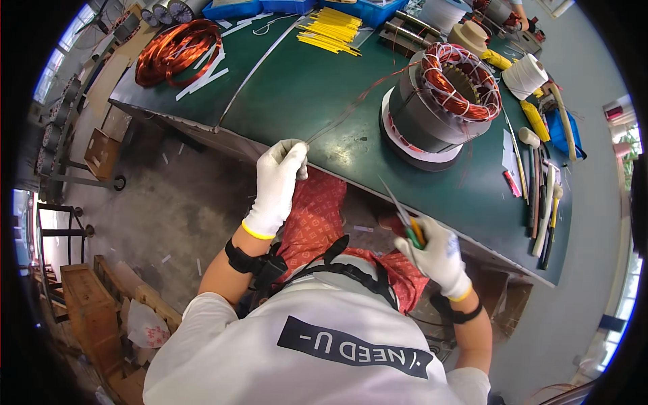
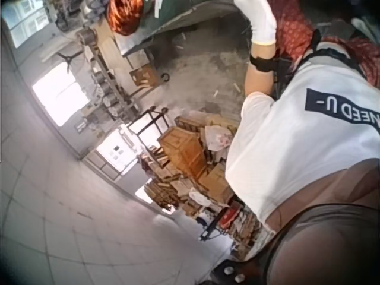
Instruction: The recorder is winding copper wire into a motor stator and inserting insulation strips on a workbench.
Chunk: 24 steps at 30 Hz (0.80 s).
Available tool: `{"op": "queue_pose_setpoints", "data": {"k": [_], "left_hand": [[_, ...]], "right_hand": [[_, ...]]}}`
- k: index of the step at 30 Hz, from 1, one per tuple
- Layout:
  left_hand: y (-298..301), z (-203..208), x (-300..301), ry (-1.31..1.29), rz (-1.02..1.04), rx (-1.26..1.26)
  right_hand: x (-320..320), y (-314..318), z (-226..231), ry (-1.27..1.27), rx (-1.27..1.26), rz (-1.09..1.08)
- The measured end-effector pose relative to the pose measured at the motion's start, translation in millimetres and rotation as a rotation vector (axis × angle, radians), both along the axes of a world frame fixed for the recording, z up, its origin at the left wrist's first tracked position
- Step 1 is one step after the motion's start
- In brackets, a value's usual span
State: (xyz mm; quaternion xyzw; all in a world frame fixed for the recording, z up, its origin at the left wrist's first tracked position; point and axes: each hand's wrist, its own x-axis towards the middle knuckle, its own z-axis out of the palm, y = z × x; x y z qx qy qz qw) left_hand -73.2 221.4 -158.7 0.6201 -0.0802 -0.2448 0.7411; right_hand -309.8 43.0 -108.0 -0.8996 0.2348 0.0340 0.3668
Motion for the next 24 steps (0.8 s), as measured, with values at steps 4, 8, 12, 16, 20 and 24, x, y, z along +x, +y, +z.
{"op": "queue_pose_setpoints", "data": {"k": [4,8,12,16,20,24], "left_hand": [[5,11,-8,0.02,-0.034,0.0],[11,15,-18,-0.035,-0.067,0.031],[16,10,-20,-0.043,-0.106,0.001],[17,19,-24,-0.114,-0.169,0.072],[19,17,-28,-0.064,-0.231,0.086],[40,1,-16,-0.104,-0.333,0.112]], "right_hand": [[56,9,-36,-0.303,0.096,0.217],[87,22,-27,-0.224,0.089,0.239],[90,31,-15,-0.206,-0.016,0.235],[83,29,-16,-0.104,0.056,0.249],[58,24,-11,-0.079,-0.008,0.184],[4,-23,29,0.097,0.156,-0.027]]}}
